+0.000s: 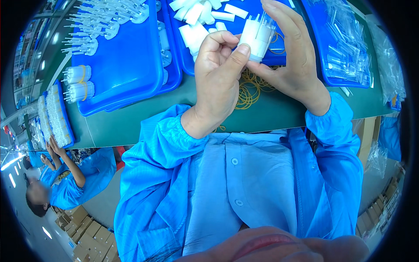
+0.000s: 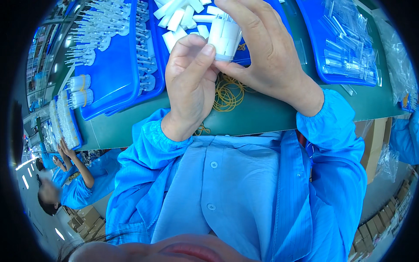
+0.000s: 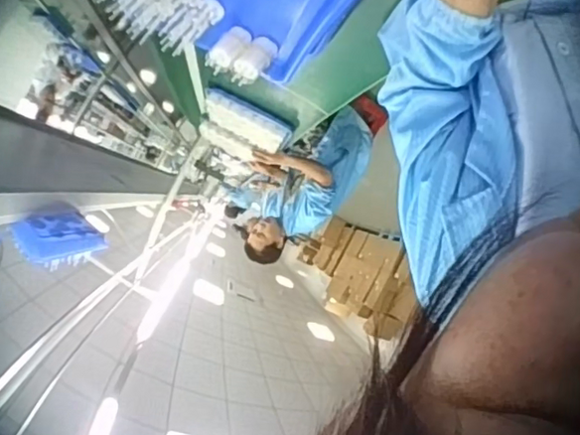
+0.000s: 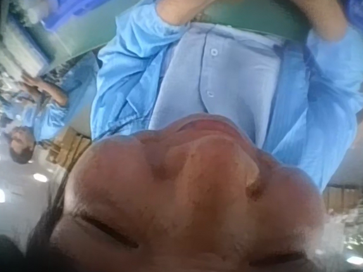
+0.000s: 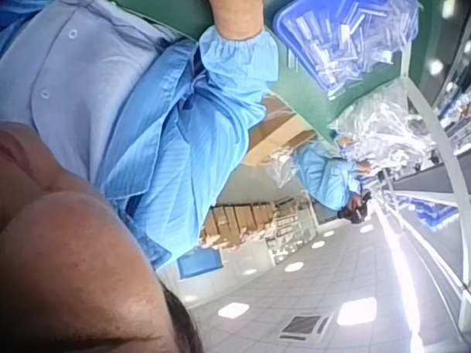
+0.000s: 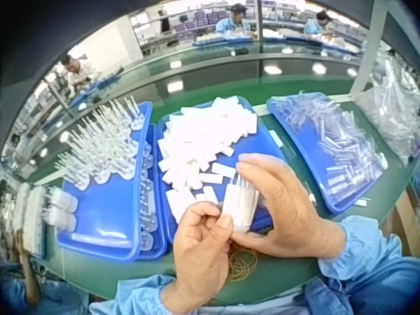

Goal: The person assembles medical supplies by inserting white foam blocks into clear plastic tubes. They handle the items one at a time, picking up a foam block and a tube, then fitting them together. The assembled units are placed into a blue tray on the table.

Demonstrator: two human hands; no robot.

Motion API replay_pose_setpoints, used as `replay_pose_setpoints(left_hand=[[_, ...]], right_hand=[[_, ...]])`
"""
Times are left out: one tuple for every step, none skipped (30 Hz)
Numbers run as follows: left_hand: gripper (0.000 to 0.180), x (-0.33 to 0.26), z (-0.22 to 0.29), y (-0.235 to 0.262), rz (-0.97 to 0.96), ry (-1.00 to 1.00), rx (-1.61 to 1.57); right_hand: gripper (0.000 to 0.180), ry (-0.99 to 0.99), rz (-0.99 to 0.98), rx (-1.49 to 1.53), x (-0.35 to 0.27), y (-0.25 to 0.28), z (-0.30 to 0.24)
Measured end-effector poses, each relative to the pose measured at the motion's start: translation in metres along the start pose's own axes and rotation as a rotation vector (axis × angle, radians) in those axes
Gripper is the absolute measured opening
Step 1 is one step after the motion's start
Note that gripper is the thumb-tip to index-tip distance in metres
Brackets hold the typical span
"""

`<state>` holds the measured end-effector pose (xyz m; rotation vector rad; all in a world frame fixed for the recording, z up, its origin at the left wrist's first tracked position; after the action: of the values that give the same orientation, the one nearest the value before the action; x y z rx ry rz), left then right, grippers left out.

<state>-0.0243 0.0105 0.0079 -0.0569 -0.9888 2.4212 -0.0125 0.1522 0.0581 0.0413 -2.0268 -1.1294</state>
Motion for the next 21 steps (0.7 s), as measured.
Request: replay_pose_setpoints(left_hand=[[0.019, 0.000, 0.000, 0.001, -0.006, 0.004, -0.012], [0.019, 0.000, 0.000, 0.001, -0.014, 0.004, -0.030], [0.018, 0.000, 0.001, 0.000, -0.022, 0.004, -0.048], [0.018, 0.000, 0.001, 0.000, -0.028, 0.002, -0.065], [0.017, 0.000, 0.000, 0.003, -0.047, 0.000, -0.053], [0.016, -0.001, -0.002, 0.007, -0.066, -0.003, -0.040], [0.015, -0.001, -0.001, 0.009, -0.085, -0.007, -0.026], [0.016, -0.001, -0.001, 0.008, -0.061, -0.017, -0.035], [0.017, 0.000, 0.001, 0.004, -0.037, -0.027, -0.044], [0.018, 0.001, 0.002, 0.002, -0.015, -0.035, -0.055], [0.018, 0.001, 0.002, 0.002, -0.016, -0.041, -0.061], [0.018, 0.001, 0.003, 0.002, -0.016, -0.047, -0.066], [0.018, 0.001, 0.003, 0.003, -0.012, -0.056, -0.070], [0.018, 0.001, 0.002, 0.003, -0.011, -0.048, -0.060], [0.018, 0.001, 0.002, 0.004, -0.010, -0.040, -0.049], [0.019, 0.001, 0.001, 0.005, -0.008, -0.031, -0.038], [0.019, 0.001, 0.002, 0.004, -0.012, -0.042, -0.023], [0.019, 0.001, 0.003, 0.003, -0.016, -0.054, -0.009], [0.019, 0.001, 0.003, 0.002, -0.021, -0.065, 0.006], [0.020, 0.001, 0.002, 0.003, -0.024, -0.056, 0.005], [0.020, 0.000, 0.002, 0.003, -0.028, -0.048, 0.004]], right_hand=[[0.076, -0.002, 0.008, 0.010, -0.003, -0.004, 0.002], [0.075, -0.004, 0.004, 0.021, -0.005, -0.005, 0.003], [0.074, -0.007, 0.001, 0.030, -0.007, -0.007, 0.003], [0.073, -0.008, -0.014, 0.040, -0.008, -0.007, 0.004], [0.072, -0.001, -0.027, 0.029, -0.007, -0.006, 0.003], [0.071, 0.007, -0.041, 0.019, -0.006, -0.005, 0.002], [0.071, 0.026, -0.052, -0.012, -0.001, 0.000, 0.000], [0.070, 0.025, -0.029, -0.059, -0.001, 0.000, 0.001], [0.070, 0.022, -0.006, -0.105, -0.001, 0.000, 0.002], [0.069, -0.005, 0.050, -0.169, -0.003, -0.006, 0.009], [0.070, -0.015, 0.045, -0.198, -0.005, -0.004, 0.010], [0.070, -0.023, 0.039, -0.224, -0.004, -0.003, 0.009], [0.071, -0.011, -0.030, -0.211, 0.003, 0.006, 0.000], [0.071, -0.008, -0.061, -0.203, 0.005, 0.009, -0.003], [0.071, -0.004, -0.093, -0.195, 0.007, 0.012, -0.005], [0.070, -0.006, -0.088, -0.187, 0.008, 0.012, -0.005], [0.069, -0.019, -0.072, -0.153, 0.007, 0.011, -0.005], [0.067, -0.029, -0.055, -0.119, 0.008, 0.010, -0.005], [0.065, -0.050, -0.025, -0.059, 0.006, 0.008, -0.003], [0.064, -0.070, -0.009, -0.021, 0.005, 0.006, -0.002], [0.062, -0.089, 0.008, 0.016, 0.003, 0.004, -0.002]])
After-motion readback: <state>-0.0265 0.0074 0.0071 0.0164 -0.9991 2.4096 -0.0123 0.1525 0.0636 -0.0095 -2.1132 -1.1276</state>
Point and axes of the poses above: each hand's wrist, its own x-axis towards the middle knuckle, its own y-axis out of the back of the hand, z = x × y, the point moved 3 cm from there along x, towards the middle knuckle, and after that the axes turned 12 degrees about -z, right-handed, at the moved point
